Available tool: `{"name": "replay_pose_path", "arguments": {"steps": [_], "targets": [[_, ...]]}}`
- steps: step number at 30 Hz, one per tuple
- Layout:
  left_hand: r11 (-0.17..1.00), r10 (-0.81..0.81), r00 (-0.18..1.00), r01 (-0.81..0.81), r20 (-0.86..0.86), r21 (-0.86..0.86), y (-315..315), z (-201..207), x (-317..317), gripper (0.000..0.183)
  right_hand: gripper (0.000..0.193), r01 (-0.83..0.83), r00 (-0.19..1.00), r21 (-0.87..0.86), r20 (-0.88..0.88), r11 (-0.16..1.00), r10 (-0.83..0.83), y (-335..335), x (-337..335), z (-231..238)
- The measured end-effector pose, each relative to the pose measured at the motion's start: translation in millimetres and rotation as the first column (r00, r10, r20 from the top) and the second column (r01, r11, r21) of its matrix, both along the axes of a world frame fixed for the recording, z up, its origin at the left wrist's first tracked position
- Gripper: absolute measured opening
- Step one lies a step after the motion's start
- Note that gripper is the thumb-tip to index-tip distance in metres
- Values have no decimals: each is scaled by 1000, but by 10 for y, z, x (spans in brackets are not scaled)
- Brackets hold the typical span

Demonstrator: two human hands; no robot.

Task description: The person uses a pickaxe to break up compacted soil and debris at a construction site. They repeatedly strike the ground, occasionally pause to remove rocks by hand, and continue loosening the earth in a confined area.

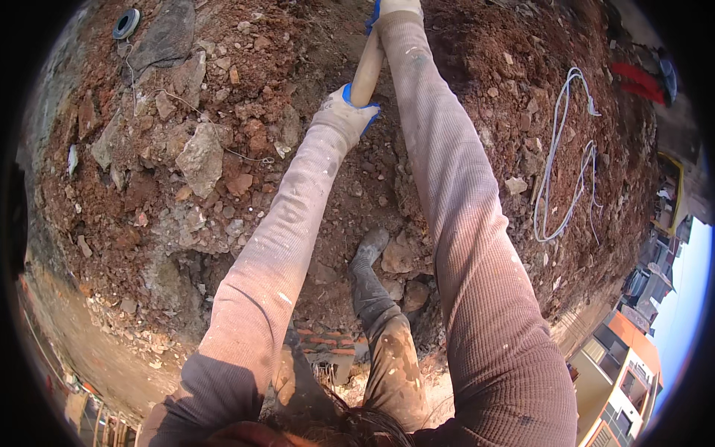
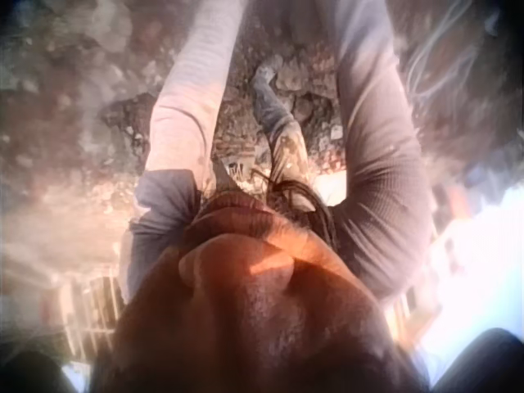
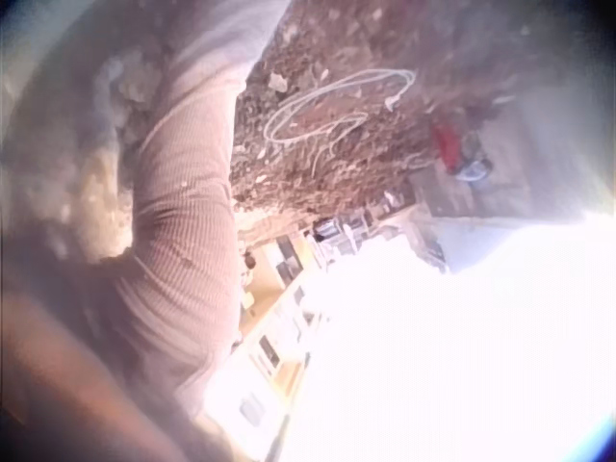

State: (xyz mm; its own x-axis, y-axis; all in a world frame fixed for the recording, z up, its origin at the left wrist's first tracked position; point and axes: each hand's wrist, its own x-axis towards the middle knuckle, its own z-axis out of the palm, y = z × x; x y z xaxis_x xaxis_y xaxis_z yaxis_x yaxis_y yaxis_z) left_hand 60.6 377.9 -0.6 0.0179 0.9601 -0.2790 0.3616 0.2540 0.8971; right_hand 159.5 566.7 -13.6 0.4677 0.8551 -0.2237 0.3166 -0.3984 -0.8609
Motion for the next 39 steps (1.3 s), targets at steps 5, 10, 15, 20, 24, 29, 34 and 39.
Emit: {"name": "replay_pose_path", "arguments": {"steps": [5, 10, 15, 20, 24, 29, 34, 39], "targets": [[900, 253, 964, -202, 84, -387, -1948, -120, -98, 47, 48, -193, 935, -588, 132, 785, 329, -1614, -587, -331], [853, 166, 985, -168, -49, -494, -1842, 534, -220, 37, 40, -186, 945, -691, 70, 699, 320, -1689, -641, 14], [834, 217, 874, 66, 434, -548, -1211, 745, -261, 27, 43, -120, 987, -557, 23, 822, 159, -367, -374, -439], [832, 328, 840, -39, 433, -554, -2169, 215, -364, 23, 31, -120, 969, -500, 131, 858, 211, -1185, -758, -521], [661, 510, 720, 22, 470, -750, -3745, 443, -183, 26, 46, -153, 846, -677, 287, 720, 449, -2855, -516, -529], [834, -174, 961, 259, 213, -488, -4991, 652, -514, 52, 27, 25, 920, -552, -314, 833, -235, -4236, -240, 242], [941, -212, 971, 234, 114, -244, -4124, 750, -363, 37, 18, -56, 823, -110, -567, 992, -16, -3669, -3, 1476], [958, -220, 939, 157, 264, 240, -1689, 1063, 131, 42, 37, -280, 853, 530, -245, 801, 461, -1911, 488, 2340]]}}
